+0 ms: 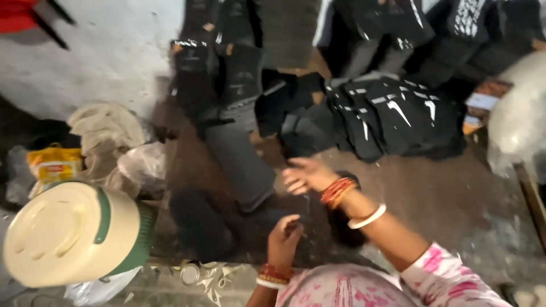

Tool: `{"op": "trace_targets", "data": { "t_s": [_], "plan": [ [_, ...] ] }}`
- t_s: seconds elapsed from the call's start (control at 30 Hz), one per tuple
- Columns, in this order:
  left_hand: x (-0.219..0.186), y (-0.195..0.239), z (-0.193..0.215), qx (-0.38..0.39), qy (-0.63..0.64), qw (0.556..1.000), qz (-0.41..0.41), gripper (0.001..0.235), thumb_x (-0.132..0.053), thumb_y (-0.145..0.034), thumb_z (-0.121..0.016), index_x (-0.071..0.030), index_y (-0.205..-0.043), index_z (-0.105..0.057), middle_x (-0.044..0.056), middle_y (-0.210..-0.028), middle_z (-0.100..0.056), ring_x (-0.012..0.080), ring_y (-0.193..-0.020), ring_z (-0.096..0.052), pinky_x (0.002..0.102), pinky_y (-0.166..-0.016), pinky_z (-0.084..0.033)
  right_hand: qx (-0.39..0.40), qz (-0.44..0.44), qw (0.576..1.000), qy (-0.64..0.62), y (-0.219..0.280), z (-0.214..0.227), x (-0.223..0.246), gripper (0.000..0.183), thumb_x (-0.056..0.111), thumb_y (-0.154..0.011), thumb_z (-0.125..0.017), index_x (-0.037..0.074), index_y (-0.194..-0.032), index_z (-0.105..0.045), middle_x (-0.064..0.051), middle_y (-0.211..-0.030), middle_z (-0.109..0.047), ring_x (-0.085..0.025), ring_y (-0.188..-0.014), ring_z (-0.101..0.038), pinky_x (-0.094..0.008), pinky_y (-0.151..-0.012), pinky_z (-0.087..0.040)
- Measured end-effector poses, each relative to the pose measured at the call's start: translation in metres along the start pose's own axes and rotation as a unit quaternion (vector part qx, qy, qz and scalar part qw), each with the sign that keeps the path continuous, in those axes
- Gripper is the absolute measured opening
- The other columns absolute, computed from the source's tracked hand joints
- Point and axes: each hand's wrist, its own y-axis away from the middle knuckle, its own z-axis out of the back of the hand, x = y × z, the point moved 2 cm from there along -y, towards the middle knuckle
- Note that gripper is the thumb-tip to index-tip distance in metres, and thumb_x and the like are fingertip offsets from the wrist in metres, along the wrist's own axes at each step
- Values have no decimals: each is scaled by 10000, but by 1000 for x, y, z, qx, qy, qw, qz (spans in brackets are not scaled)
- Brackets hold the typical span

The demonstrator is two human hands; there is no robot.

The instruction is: Sorting and stacking black fabric components with printed logos on a workbench.

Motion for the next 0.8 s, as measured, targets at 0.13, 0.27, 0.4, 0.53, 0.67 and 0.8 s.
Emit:
{"op": "trace_targets", "data": {
  "t_s": [0.13, 0.27, 0.4, 0.53, 0.67, 0.8],
  "plan": [
    [124, -23, -35, 85, 34, 995, 30, 288, -46, -915, -711, -26, -1201, -692, 69, -1008, -762, 115, -920, -708, 257, -808, -573, -157, 50, 986, -9, 42, 158, -81, 455, 258, -928, -714, -2, -1301, -682, -136, -1051, -767, -261, -889, -725, -372, -767, -578],
    [183, -50, -74, 83, 204, 971, 88, 379, -111, -922, -666, -23, -1291, -666, 86, -1190, -727, 126, -993, -704, 284, -811, -569, -314, 31, 848, 426, 89, 194, -150, 369, 370, -912, -698, 155, -1205, -766, -158, -1110, -767, -336, -1016, -733, -411, -871, -552],
    [168, -74, -114, 34, 164, 944, 283, 552, -267, -842, -714, -85, -1348, -592, 106, -1281, -703, 178, -972, -691, 354, -780, -541, -352, 65, 855, 376, 104, 146, -160, 552, 351, -805, -745, 187, -1327, -671, -194, -1102, -737, -387, -998, -699, -450, -846, -539],
    [178, -99, -127, 44, -125, 987, 88, 681, -418, -944, -852, 69, -1355, -612, 203, -1348, -634, 205, -1177, -588, 356, -990, -466, -355, -52, 867, 346, 95, 144, -166, 497, 398, -796, -796, 142, -1216, -726, -170, -1041, -784, -331, -964, -756, -431, -870, -566],
    [103, -77, -137, 141, -60, 974, 168, 669, -449, -819, -785, 95, -1204, -724, 201, -1145, -786, 246, -969, -733, 397, -884, -560, -274, 36, 904, 326, 96, 154, -182, 465, 337, -828, -783, 110, -1231, -729, -152, -1133, -778, -274, -1029, -750, -394, -915, -549],
    [31, -37, -124, 201, 330, 908, 162, 533, -238, -881, -757, 39, -1317, -626, 138, -1216, -688, 265, -1075, -678, 440, -988, -521, -228, 115, 964, 67, 133, 122, -163, 504, 141, -818, -784, 91, -1308, -679, -147, -1178, -739, -203, -1009, -730, -355, -907, -540]
  ]
}}
